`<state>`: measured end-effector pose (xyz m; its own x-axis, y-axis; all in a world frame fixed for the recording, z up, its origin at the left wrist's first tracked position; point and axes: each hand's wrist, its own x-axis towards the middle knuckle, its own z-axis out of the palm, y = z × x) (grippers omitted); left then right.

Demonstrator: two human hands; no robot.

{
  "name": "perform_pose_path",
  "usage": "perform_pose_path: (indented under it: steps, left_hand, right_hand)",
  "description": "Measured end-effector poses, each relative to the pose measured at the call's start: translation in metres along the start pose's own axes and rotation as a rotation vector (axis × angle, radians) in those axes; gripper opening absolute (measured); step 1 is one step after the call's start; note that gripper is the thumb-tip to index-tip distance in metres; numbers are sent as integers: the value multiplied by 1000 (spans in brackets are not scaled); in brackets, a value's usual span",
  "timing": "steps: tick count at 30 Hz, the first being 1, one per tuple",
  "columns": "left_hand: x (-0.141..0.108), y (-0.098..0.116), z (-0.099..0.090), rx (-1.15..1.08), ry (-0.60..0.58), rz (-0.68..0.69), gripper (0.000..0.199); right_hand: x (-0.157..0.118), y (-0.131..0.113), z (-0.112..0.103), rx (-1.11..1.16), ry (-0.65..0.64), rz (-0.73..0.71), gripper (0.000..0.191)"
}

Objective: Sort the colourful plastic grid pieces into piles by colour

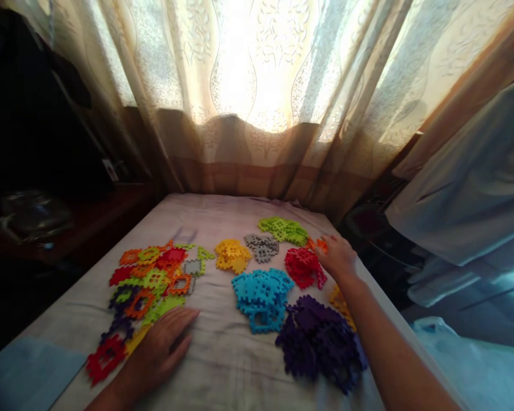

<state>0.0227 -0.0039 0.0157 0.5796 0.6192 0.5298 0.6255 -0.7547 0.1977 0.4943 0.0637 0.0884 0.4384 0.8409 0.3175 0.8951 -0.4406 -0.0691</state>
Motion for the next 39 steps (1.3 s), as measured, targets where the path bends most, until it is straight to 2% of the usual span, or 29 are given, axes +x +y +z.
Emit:
perform_pose_path:
  steps: [3, 6, 10, 13, 18, 21, 24, 28, 32, 35, 39]
  left_hand:
    - [2, 4, 0, -23, 8, 1, 40]
    - [4, 6, 0, -33, 26, 17, 35]
    - [2, 7, -6, -20, 30, 41, 33]
    - [-3, 1, -17, 27, 76, 26, 35]
    - [-16, -22, -38, 150, 231, -100, 30]
    - [-23, -41, -42, 230, 296, -163, 26]
    - [-29, -58, -38, 302, 291, -214, 29]
    - [-35, -72, -29, 346, 208, -232, 35]
    - [-39, -77, -23, 369, 131, -240, 36]
    - [-41, -81, -21, 377, 130, -246, 38]
    - [-44, -93, -13, 383, 155, -216, 43]
  right_hand:
    - [-27, -42, -21, 120, 50, -247, 36]
    - [-67, -93, -34, 320, 48, -455, 33]
    - [-127, -167, -29, 563, -57, -632, 27]
    - [-158, -216, -16, 627, -158, -725, 27]
    - [-170, -268, -9, 520, -225, -746, 42]
    - [-169, -284, -9, 415, -236, -775, 32]
    - [-169, -290, -8, 367, -239, -807, 16]
    - [-171, -286, -6, 431, -170, -803, 12]
    - [-161, -265, -12, 604, -66, -705, 15]
    - [-131, -231, -19, 680, -8, -544, 19]
    - [-66, -151, -26, 665, 26, -228, 21]
